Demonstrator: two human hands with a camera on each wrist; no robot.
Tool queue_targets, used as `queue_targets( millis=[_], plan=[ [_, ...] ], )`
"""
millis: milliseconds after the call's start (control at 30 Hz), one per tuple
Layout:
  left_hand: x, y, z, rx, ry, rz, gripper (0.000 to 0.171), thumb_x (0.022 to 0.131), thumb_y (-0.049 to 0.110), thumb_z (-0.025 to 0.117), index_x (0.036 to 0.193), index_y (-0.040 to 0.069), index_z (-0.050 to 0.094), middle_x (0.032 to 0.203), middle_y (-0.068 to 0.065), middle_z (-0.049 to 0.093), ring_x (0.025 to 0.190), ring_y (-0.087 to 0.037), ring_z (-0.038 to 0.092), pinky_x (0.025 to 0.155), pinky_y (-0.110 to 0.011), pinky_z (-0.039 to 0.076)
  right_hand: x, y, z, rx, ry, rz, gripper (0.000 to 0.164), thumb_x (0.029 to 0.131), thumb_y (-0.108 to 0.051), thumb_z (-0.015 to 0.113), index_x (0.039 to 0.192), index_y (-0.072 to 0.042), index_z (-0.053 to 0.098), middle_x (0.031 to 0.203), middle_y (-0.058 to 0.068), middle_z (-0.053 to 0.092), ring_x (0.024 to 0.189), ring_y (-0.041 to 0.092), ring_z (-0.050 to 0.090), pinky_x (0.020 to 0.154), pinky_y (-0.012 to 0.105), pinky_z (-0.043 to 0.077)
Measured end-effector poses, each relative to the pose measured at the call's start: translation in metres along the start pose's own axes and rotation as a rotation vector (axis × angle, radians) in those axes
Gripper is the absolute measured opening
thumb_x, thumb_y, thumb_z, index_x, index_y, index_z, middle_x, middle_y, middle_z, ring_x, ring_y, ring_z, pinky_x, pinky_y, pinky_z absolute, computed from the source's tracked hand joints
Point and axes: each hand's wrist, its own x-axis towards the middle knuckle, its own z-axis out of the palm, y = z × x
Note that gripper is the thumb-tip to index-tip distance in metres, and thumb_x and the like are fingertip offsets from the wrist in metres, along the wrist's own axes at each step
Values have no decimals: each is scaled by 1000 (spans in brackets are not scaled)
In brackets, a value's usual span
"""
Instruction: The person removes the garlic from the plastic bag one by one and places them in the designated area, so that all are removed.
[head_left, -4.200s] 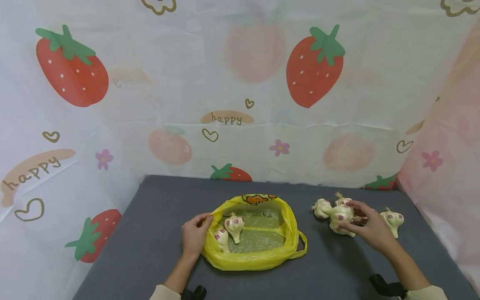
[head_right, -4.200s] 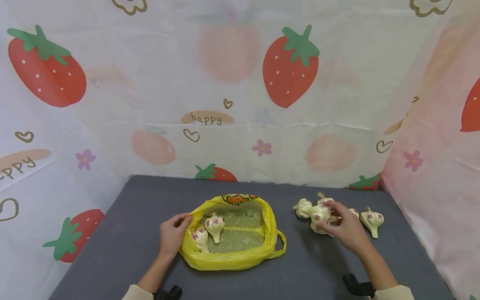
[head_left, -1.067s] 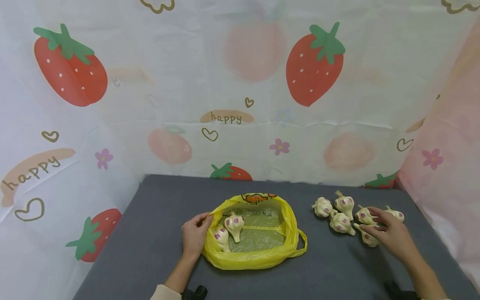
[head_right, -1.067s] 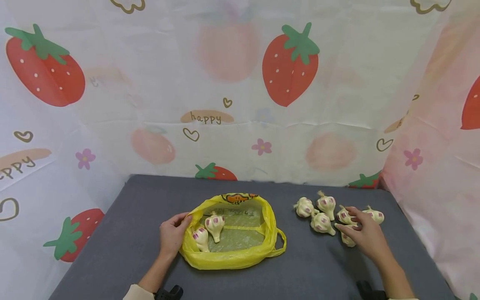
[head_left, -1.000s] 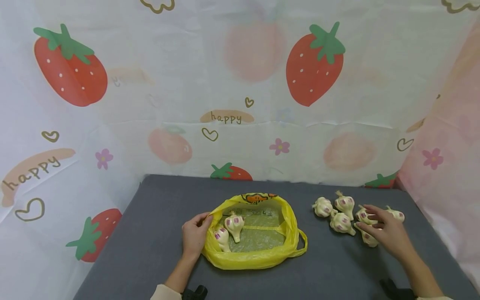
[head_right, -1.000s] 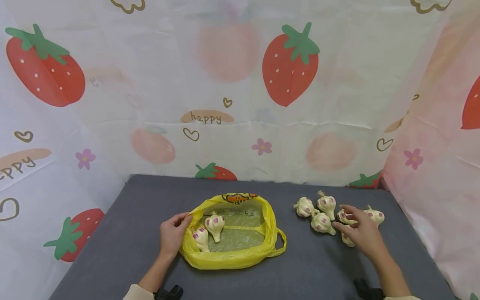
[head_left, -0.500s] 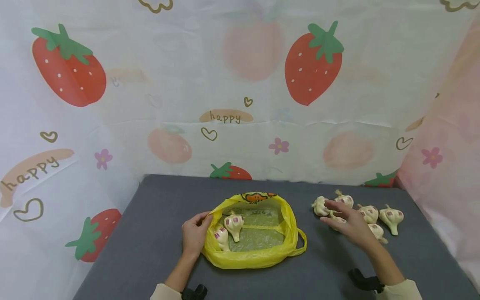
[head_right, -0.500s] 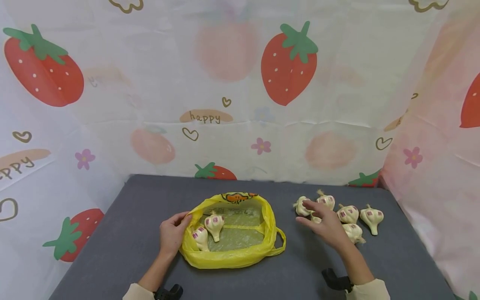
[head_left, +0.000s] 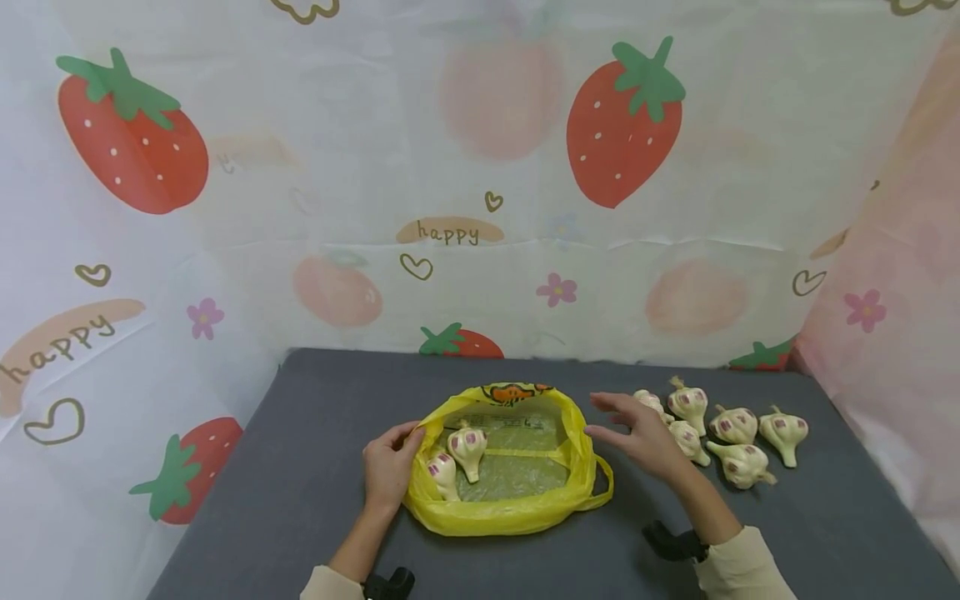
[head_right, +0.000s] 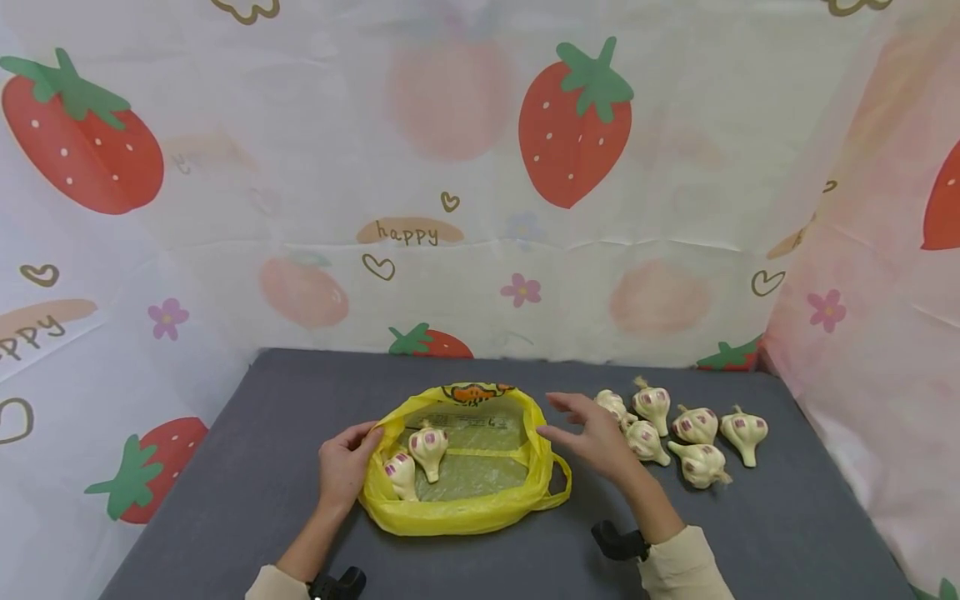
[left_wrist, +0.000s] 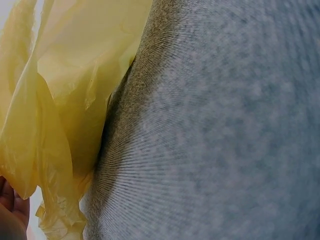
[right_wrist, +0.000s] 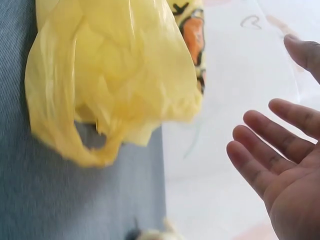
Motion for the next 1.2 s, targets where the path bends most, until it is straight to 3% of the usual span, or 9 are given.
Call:
queue_targets(
  millis=[400, 700, 967, 1200],
  plan=[
    [0, 0, 1, 3, 6, -8, 16, 87, 16, 74, 96, 4, 78, 91, -13, 76, 71, 0, 61, 63, -13, 49, 17, -9, 28, 56, -76, -31, 53, 92, -24, 68, 137, 0, 53, 133, 22, 58, 119, 36, 57, 96, 51, 49],
    [-1, 1, 3, -5, -6, -24, 16, 87, 17, 74, 97, 4, 78, 92, -13, 76, 71, -1, 61, 63, -13, 49, 24, -17, 49, 106, -132, -2, 54, 92, -25, 68, 137, 1, 52, 134, 24, 56, 119, 42, 56, 98, 54, 47],
    [0, 2, 4, -2, -4, -23, 15, 87, 16, 74, 96, 4, 78, 91, -13, 76, 71, -1, 62, 62, -13, 49, 32, -24, 68, 114, -173, -10, 55, 91, -30, 69, 137, -5, 54, 135, 18, 57, 119, 40, 56, 96, 50, 49],
    [0, 2, 5, -8, -12, -39, 16, 88, 16, 74, 97, 4, 78, 93, -13, 76, 72, 0, 62, 63, -13, 49, 39, -29, 86, 115, -189, -9, 54, 91, -30, 70, 134, -1, 56, 130, 20, 58, 116, 39, 57, 92, 47, 51]
  ],
)
